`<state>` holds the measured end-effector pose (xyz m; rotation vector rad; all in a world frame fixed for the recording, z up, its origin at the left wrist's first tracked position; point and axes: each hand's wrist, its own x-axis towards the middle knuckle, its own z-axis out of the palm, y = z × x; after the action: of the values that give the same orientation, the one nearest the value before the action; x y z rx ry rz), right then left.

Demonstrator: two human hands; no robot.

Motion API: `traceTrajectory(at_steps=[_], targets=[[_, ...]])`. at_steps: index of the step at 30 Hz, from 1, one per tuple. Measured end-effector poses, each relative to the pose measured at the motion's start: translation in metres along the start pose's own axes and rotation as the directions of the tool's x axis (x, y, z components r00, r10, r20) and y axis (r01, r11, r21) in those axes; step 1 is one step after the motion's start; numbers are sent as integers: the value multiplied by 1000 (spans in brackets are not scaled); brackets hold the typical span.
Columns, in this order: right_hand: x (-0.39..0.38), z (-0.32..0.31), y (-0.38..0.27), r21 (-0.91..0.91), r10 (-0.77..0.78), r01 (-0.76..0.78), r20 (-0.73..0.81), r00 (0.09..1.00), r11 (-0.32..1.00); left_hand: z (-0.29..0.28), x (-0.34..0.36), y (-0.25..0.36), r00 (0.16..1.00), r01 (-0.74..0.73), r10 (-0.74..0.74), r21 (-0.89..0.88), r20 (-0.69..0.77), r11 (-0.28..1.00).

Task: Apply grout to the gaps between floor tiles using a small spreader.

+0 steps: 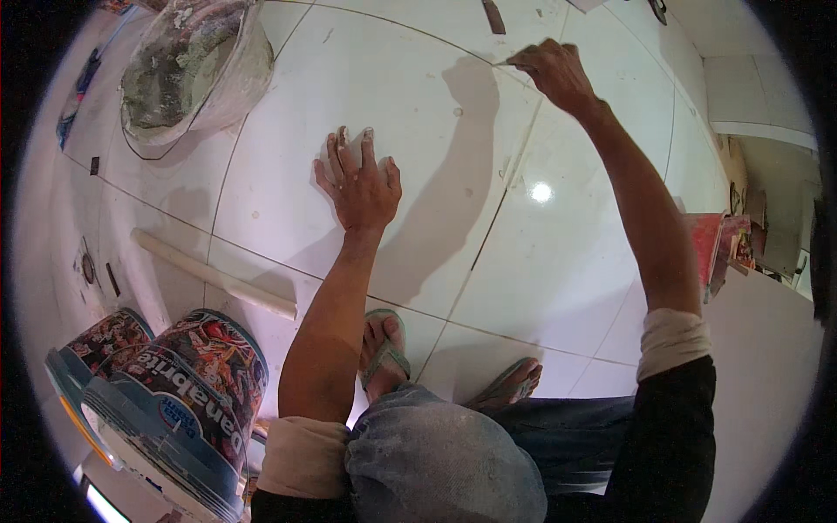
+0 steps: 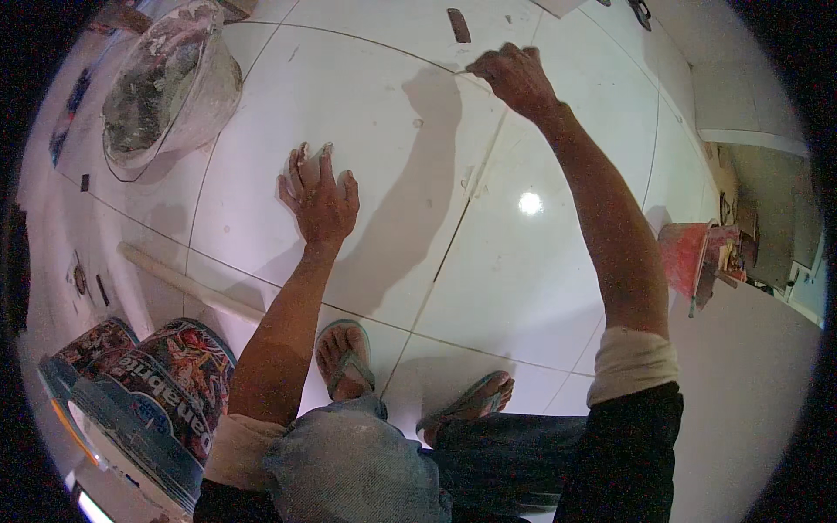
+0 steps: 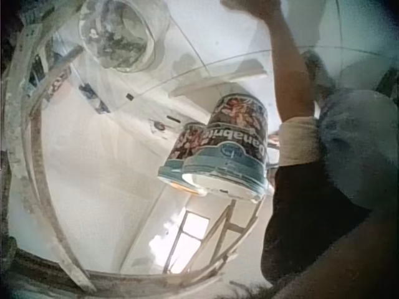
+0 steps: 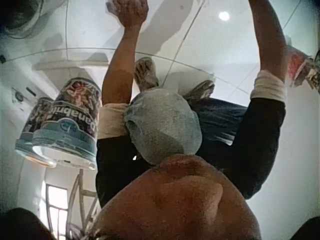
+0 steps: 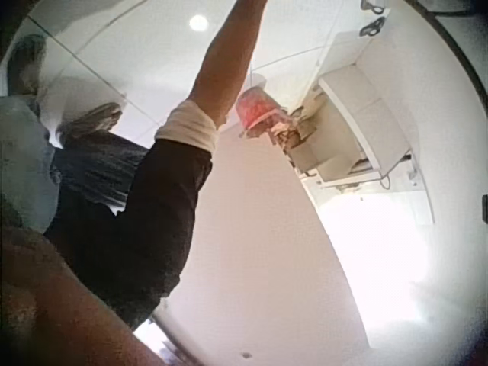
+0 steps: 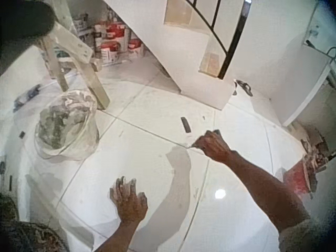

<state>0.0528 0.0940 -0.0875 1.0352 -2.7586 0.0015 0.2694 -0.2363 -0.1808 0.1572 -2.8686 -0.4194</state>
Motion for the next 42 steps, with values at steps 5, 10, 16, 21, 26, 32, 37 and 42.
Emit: traceTrajectory(at_steps=[5, 10, 16, 21, 26, 32, 37, 42], targets=[[27, 13, 29, -89, -154, 180, 244, 958, 980, -1, 3, 4, 1000, 6, -6, 36, 4, 999], [-21, -4, 55, -39, -190, 217, 347, 919, 975, -4, 1, 0, 1000, -7, 8, 38, -21, 999], [-99, -25, 6, 70, -77, 59, 283, 956, 996, -1, 0, -1, 999, -24, 26, 45, -38, 999], [-85, -5, 28, 51, 222, -240, 235, 946, 969, -3, 4, 6, 1000, -12, 13, 41, -17, 999], [-20, 19, 48, -101, 208, -193, 178, 962, 976, -3, 1, 2, 999, -18, 19, 31, -30, 999], [-67, 26, 47, -105, 292, -273, 299, 908, 956, 2, 1, 4, 997, -36, 37, 5, -70, 999], [-123, -5, -73, -56, 260, -260, 399, 879, 964, -4, -2, -8, 998, -24, 26, 48, -51, 999], [-137, -27, -84, 15, 358, -387, 352, 865, 922, 1, 1, 3, 998, -31, 32, 20, -56, 999]])
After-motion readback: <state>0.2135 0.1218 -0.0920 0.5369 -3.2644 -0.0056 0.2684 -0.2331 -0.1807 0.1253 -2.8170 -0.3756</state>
